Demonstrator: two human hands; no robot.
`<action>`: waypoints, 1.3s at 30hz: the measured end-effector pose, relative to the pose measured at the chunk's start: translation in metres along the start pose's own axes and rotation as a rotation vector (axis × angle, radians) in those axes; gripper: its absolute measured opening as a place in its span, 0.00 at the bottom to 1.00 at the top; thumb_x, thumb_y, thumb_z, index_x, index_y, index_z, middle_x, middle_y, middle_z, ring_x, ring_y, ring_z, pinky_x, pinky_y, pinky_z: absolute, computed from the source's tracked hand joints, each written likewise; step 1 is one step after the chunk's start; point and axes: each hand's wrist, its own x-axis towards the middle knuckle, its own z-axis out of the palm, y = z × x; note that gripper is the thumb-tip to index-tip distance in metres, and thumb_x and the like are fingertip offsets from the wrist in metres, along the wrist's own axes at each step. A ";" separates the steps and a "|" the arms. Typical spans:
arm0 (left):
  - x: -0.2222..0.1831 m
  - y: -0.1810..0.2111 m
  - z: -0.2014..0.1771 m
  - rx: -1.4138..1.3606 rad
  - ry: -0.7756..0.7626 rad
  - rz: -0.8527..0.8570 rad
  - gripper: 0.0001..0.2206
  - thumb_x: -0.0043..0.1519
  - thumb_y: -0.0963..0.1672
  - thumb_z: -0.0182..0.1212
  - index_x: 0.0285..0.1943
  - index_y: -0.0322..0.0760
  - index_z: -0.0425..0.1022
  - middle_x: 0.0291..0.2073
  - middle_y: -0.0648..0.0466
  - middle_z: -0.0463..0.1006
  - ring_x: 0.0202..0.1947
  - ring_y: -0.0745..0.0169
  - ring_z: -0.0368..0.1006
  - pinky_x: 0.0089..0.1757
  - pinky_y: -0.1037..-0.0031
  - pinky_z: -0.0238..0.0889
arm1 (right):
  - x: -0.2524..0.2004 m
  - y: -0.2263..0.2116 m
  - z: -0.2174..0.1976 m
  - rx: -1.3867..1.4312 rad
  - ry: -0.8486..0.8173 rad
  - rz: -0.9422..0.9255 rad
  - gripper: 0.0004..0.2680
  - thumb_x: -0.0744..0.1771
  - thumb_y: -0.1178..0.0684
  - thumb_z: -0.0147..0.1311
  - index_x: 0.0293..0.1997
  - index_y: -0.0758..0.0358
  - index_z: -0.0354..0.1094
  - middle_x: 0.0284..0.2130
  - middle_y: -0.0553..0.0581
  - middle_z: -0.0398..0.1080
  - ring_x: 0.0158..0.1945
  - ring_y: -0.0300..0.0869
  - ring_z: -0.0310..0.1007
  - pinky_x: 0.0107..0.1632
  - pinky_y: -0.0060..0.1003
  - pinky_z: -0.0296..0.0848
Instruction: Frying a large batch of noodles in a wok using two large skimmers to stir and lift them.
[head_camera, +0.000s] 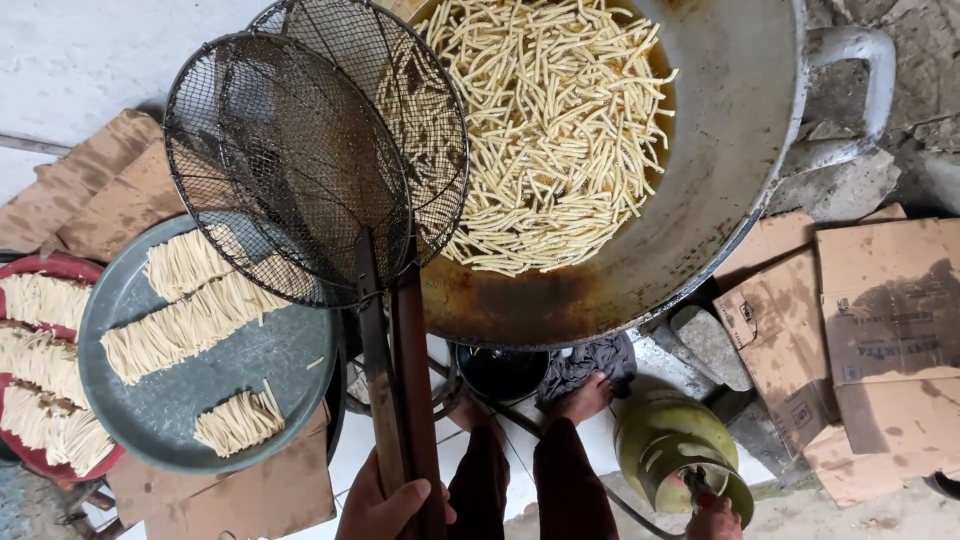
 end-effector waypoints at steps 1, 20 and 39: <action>0.000 0.000 0.000 0.001 0.000 0.000 0.19 0.57 0.34 0.58 0.59 0.23 0.70 0.31 0.22 0.80 0.28 0.22 0.81 0.33 0.47 0.75 | 0.000 0.001 0.002 0.001 0.000 0.001 0.20 0.64 0.40 0.55 0.55 0.60 0.62 0.44 0.70 0.75 0.44 0.61 0.78 0.47 0.53 0.76; -0.008 0.004 -0.003 -0.032 0.054 0.020 0.19 0.57 0.33 0.57 0.59 0.22 0.71 0.27 0.21 0.78 0.25 0.22 0.78 0.30 0.47 0.72 | 0.004 0.011 -0.005 -0.113 -0.176 0.050 0.25 0.69 0.31 0.44 0.63 0.65 0.61 0.50 0.71 0.78 0.52 0.61 0.81 0.54 0.53 0.75; -0.009 0.001 -0.009 -0.048 0.067 0.058 0.18 0.54 0.33 0.60 0.56 0.18 0.73 0.25 0.20 0.78 0.22 0.21 0.78 0.27 0.47 0.72 | 0.013 -0.051 0.008 0.500 -0.077 0.025 0.24 0.71 0.36 0.33 0.68 0.67 0.59 0.62 0.69 0.65 0.64 0.58 0.64 0.64 0.49 0.58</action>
